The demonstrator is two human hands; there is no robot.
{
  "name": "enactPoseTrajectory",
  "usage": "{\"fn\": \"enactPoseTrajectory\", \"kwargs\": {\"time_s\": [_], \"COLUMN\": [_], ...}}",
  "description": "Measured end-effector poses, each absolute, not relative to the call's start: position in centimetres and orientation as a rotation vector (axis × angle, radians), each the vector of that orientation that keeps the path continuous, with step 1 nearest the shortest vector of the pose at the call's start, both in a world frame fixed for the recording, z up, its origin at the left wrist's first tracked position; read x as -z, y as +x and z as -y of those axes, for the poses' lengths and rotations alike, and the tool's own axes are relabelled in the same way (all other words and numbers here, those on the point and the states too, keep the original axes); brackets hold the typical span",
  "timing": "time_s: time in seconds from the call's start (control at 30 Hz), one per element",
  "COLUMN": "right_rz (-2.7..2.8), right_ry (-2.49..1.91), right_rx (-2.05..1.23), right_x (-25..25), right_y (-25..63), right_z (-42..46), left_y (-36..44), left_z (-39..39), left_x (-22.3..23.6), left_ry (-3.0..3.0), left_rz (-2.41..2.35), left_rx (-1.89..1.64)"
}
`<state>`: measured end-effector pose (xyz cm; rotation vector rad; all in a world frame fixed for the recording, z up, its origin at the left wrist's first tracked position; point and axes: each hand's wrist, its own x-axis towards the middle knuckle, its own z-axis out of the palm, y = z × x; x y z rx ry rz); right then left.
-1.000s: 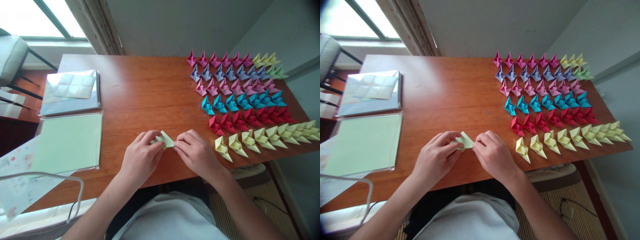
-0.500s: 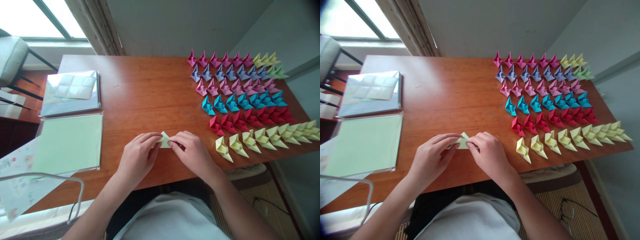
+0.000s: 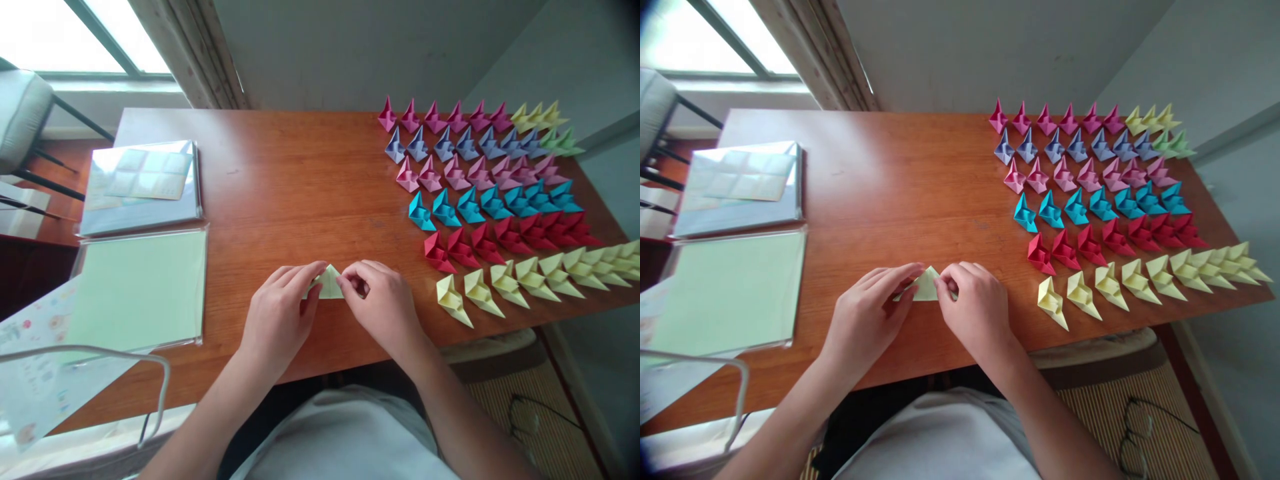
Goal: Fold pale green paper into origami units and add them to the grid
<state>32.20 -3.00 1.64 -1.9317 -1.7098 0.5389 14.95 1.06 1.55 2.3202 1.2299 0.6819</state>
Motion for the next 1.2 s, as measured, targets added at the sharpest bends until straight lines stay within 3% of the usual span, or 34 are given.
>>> {"fn": "enactPoseTrajectory", "kwargs": {"time_s": [1.2], "right_rz": [1.696], "right_ry": [-2.015], "right_rx": [-0.392], "right_x": [-1.35], "right_y": [31.22], "right_z": [3.11], "left_y": [15.56], "left_z": [-0.36], "left_x": [-1.4], "left_ry": [2.451], "left_rz": [-1.316], "left_rx": [-0.672]}}
